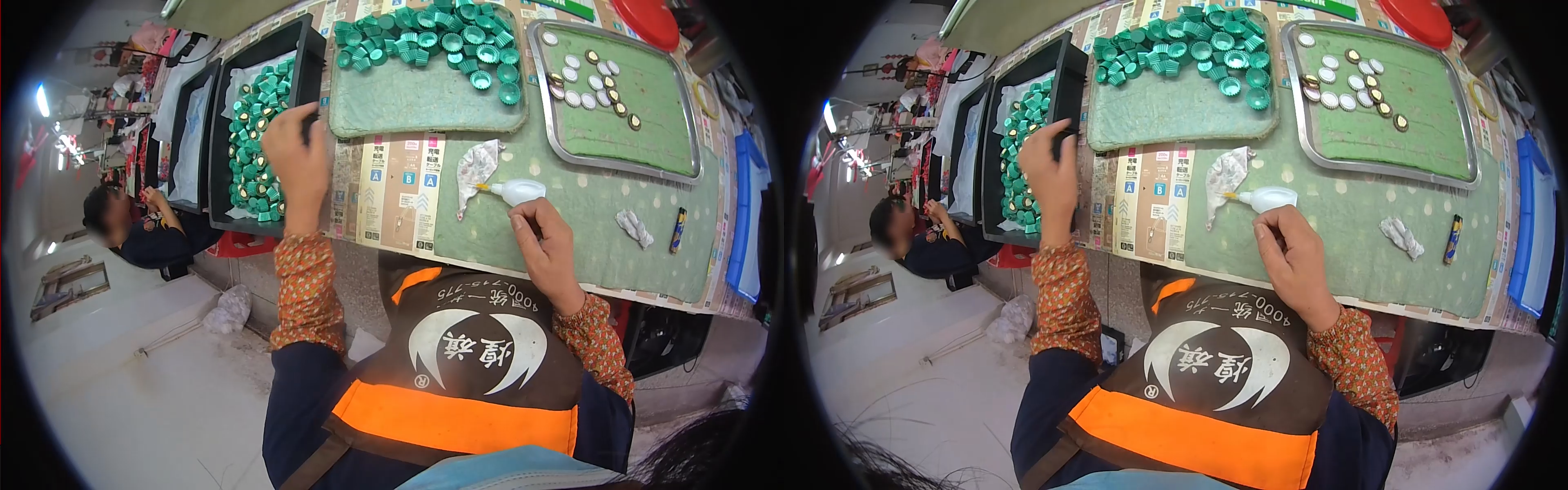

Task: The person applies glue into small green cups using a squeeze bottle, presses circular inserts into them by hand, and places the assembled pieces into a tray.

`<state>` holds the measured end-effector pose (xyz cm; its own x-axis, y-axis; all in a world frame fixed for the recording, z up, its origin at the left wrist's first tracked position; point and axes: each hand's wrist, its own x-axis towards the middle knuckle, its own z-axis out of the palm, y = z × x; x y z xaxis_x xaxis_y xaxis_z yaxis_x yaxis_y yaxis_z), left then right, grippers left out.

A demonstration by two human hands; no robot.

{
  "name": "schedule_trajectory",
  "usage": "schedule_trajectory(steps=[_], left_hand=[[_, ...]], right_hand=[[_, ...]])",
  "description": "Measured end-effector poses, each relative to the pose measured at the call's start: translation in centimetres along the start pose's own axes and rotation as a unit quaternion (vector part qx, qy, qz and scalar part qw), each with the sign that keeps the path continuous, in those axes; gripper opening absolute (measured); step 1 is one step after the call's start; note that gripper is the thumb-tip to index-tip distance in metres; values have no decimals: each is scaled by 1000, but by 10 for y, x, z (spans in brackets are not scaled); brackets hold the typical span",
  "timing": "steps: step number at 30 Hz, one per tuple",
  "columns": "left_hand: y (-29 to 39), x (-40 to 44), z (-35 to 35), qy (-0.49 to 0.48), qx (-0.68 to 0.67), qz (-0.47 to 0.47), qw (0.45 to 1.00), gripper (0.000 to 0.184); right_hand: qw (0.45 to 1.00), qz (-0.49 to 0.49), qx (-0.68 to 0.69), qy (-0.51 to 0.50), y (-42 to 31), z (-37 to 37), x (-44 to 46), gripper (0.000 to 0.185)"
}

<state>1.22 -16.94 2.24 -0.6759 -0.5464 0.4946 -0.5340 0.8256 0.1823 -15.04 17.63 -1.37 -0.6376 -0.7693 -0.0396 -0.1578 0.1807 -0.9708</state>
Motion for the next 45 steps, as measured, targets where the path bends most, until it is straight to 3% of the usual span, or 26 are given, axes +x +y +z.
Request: schedule_trajectory(steps=[3,5,8,9,11,17,21,25,33,39,45], left_hand=[[17,28,31,-49,-14,17,999,36],[20,51,57,-54,-18,6,998,41],[10,84,98,-34,5,8,999,53],[11,97,104,-62,-20,-9,998,65],[15,119,117,-70,-8,-13,997,64],[28,151,152,-161,-82,-63,981,62],[36,137,154,-120,-144,-29,982,55],[49,108,134,-143,-156,-27,977,51],[69,53,101,-159,-156,112,968,48],[59,99,106,-39,-201,118,972,32],[5,195,146,-34,-164,-68,983,21]], right_hand=[[985,-96,-138,25,-9,-6,7,14],[947,-194,-250,61,-9,-10,14,23],[922,-195,-325,75,-6,-12,19,39],[919,-195,-334,73,-5,-12,20,43],[913,-192,-354,70,-1,-11,20,51],[917,-166,-362,29,11,-2,21,58],[917,-152,-368,16,11,-3,24,59],[920,-153,-361,17,13,-3,27,60],[922,-162,-350,23,17,-4,28,59],[921,-170,-350,26,18,-4,27,59],[921,-170,-350,29,16,-6,28,58]])
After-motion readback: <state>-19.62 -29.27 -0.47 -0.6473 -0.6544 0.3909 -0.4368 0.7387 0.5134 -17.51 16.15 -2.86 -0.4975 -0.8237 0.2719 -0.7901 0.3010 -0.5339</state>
